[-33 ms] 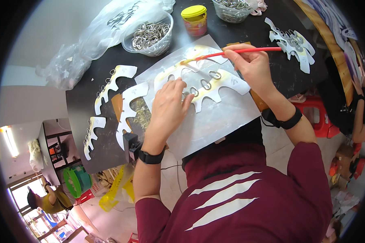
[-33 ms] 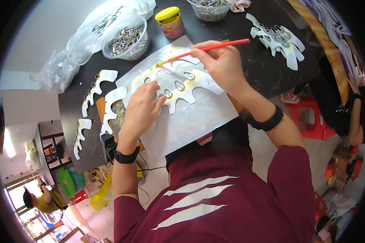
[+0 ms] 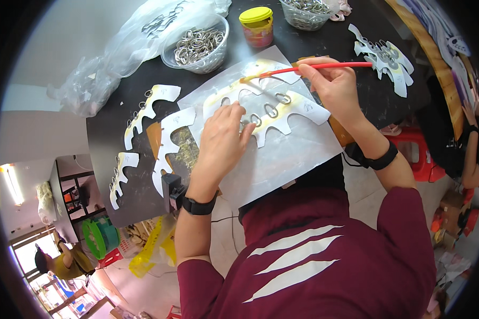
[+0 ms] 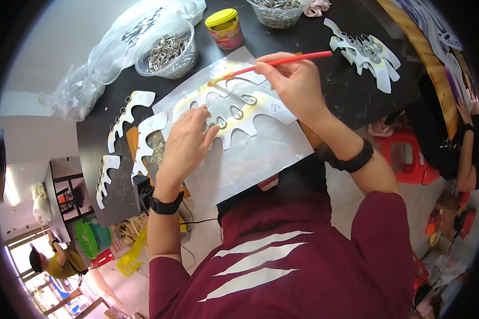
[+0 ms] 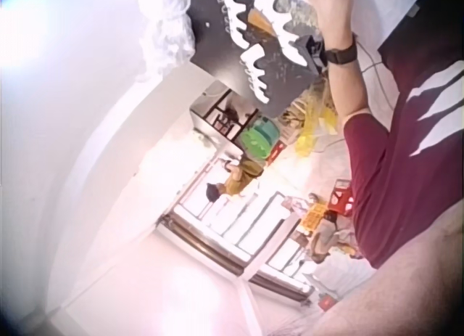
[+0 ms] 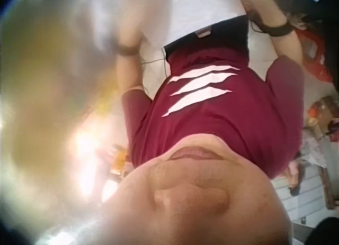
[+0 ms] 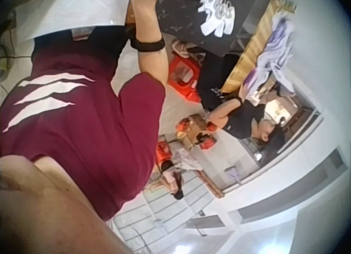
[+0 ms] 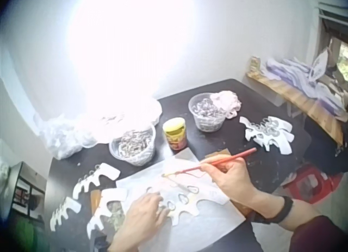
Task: Applying glue to shoe upper patterns using a brush and attaching eyelets.
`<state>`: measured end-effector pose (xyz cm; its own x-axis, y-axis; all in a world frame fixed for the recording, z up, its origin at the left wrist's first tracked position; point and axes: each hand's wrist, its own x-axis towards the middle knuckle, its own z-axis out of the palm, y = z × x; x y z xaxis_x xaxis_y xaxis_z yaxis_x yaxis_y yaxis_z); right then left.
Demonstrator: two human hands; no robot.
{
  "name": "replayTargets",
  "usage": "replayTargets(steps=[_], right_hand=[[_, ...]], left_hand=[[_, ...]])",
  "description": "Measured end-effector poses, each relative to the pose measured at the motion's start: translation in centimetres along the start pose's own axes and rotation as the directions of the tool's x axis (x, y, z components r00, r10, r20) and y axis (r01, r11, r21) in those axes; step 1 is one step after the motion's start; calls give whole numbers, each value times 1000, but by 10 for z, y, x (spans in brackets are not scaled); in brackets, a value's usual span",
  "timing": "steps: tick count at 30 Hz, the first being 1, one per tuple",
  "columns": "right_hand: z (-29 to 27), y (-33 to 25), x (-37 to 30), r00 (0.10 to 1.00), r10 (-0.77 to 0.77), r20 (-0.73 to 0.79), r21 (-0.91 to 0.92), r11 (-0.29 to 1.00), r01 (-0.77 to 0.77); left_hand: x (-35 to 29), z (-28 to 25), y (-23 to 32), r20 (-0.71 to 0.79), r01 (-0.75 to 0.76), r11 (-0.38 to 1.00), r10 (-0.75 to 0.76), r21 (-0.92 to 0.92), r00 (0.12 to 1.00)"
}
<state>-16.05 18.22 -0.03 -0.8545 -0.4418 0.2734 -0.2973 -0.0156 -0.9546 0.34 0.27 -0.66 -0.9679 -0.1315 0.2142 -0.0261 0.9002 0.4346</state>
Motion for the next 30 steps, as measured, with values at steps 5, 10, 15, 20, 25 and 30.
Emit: replayTargets(steps=[5, 10, 15, 20, 25, 30], right_hand=[[1, -3, -1, 1000, 13, -2, -3, 1000, -13], [12, -6, -3, 999, -11, 34, 25, 1000, 10], [11, -10, -6, 997, 46, 69, 15, 999, -47], [-5, -5, 0, 999, 17, 35, -13, 1000, -17], [14, -8, -4, 997, 48, 68, 32, 998, -50], [24, -12, -2, 986, 75, 149, 68, 994, -86]], left_hand=[[0, -2, 1, 15, 9, 999, -9, -32, 1000], [-1, 1, 0, -24, -30, 1000, 30, -7, 999], [-1, 2, -1, -22, -33, 999, 33, 5, 999], [-1, 2, -1, -53, -62, 998, 63, 6, 997], [0, 1, 1, -30, -38, 999, 39, 6, 999], [-4, -2, -2, -4, -16, 1000, 15, -19, 1000]])
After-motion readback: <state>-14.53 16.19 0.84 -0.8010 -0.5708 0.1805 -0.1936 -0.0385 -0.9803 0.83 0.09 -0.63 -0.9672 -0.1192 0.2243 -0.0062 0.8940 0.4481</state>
